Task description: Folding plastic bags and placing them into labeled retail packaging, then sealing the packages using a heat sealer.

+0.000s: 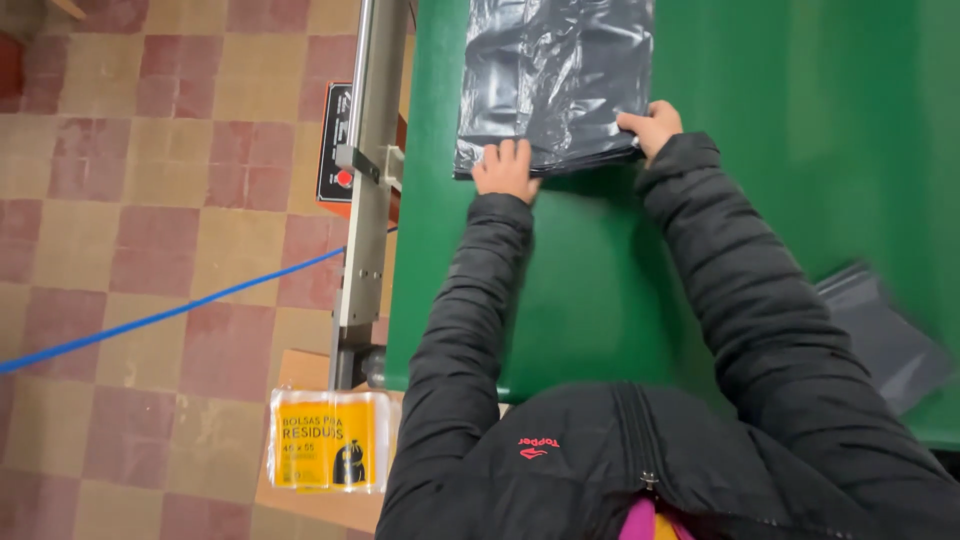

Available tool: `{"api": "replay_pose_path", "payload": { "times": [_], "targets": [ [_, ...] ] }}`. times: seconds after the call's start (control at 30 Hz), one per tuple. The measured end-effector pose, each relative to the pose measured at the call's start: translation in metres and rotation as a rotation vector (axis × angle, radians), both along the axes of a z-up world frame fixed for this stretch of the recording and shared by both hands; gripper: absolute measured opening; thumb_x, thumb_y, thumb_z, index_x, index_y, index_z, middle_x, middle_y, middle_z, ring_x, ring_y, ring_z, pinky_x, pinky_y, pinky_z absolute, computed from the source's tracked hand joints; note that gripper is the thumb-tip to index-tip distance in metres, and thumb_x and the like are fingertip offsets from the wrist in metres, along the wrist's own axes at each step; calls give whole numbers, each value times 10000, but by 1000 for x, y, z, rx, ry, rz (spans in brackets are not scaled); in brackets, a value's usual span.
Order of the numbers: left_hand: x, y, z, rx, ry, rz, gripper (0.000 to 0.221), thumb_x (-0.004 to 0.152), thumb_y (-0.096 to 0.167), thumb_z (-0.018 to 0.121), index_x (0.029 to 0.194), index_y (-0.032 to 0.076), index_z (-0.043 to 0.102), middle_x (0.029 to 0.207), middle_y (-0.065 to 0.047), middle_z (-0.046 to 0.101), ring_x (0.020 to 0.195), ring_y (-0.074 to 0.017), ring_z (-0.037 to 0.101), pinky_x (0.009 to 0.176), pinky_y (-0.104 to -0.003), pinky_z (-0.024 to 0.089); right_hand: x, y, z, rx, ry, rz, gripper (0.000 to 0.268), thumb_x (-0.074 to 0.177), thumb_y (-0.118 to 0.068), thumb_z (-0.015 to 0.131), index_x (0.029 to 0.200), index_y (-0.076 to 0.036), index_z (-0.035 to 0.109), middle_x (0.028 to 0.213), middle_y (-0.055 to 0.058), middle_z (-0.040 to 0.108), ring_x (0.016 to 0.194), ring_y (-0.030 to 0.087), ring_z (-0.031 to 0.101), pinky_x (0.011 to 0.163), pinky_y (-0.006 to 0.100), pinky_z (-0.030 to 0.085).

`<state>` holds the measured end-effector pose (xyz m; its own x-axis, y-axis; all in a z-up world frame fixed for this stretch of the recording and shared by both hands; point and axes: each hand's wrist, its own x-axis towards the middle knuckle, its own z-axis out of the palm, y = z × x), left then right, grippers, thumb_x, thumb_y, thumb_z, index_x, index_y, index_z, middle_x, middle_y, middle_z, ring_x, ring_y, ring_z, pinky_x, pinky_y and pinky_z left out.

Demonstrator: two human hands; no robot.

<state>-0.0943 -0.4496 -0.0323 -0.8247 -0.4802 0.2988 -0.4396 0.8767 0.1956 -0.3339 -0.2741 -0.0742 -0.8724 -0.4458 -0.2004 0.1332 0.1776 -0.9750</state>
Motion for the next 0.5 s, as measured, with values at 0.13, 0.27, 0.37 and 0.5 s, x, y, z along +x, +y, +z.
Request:
{"api": "replay_pose_path", "payload": {
  "times": [0.13,0.27,0.37,0.5],
  "targets": [
    [67,2,12,-187,107,-67,348,751,241,726,1082,213,624,1117,4,587,1108,-257,552,914,-459,459,36,98,33,132,85,82,445,814,-204,844,1103,64,636,971,108,719,836,178,686,752,326,563],
    [142,49,63,-46,118,-503,135,832,149,678,957,187,645,938,7,640,894,-247,633,713,-415,474,85,201,101,690,183,418,512,859,-346,860,1083,72,668,916,189,705,800,263,684,733,378,550],
    [176,87,100,185,24,-649,152,850,128,701,996,156,668,928,-6,661,842,-255,660,655,-396,494,95,230,106,477,107,597,504,980,-445,743,1124,32,666,1034,187,700,965,276,681,886,367,542],
    [173,103,133,615,19,-795,256,841,133,752,1087,101,684,1032,-82,690,940,-309,696,772,-386,563,110,206,88,-324,-212,821,711,1042,-652,486,1336,-11,578,1452,210,586,1397,302,548,1173,427,427]
  ]
}}
